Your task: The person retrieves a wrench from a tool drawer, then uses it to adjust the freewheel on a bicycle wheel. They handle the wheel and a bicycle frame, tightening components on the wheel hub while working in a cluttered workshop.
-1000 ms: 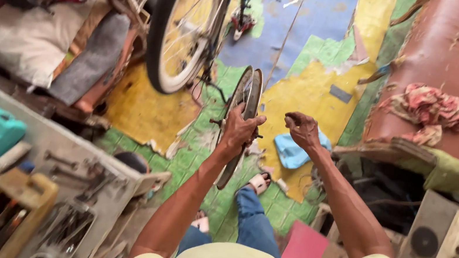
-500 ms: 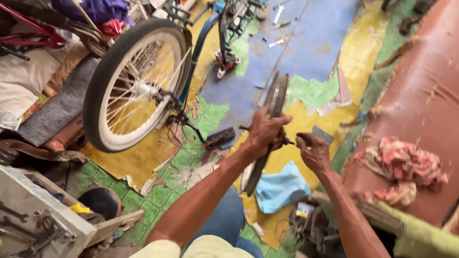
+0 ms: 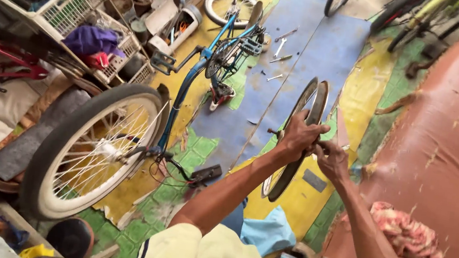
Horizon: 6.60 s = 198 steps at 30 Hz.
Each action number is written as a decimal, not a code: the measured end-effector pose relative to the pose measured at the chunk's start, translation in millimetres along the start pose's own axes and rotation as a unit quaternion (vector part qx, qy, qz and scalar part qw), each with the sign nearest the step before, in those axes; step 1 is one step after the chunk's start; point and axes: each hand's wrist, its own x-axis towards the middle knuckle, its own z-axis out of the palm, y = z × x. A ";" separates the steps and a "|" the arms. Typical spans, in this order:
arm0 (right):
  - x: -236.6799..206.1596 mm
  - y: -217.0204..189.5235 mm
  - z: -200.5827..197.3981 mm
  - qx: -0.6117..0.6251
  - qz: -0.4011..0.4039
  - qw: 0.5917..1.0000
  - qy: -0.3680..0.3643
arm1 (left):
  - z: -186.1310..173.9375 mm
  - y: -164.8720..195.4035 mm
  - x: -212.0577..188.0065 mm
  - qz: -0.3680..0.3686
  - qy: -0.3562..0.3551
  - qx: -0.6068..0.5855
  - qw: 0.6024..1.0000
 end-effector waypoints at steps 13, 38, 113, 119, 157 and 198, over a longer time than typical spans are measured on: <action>239.1 61.0 -14.5 0.024 0.009 0.998 -0.053 | 26.7 72.3 213.6 0.005 0.066 0.039 0.997; 604.1 236.7 -95.7 0.017 -0.038 0.976 -0.213 | 113.3 91.9 566.3 -0.004 0.243 0.027 0.970; 1295.4 139.3 104.7 -0.043 -0.320 0.824 -0.466 | -65.5 299.2 1057.8 0.076 0.515 -0.069 0.851; 1297.7 122.2 116.9 -0.044 -0.339 0.817 -0.465 | -93.0 301.2 1043.3 0.104 0.522 -0.118 0.838; 1654.4 -133.6 356.4 -0.197 -0.597 0.497 -0.599 | -283.3 438.6 1224.3 0.258 0.760 -0.244 0.544; 1618.0 -173.7 600.4 -0.279 -0.668 0.272 -0.634 | -307.4 317.0 1424.8 0.255 0.865 -0.394 0.181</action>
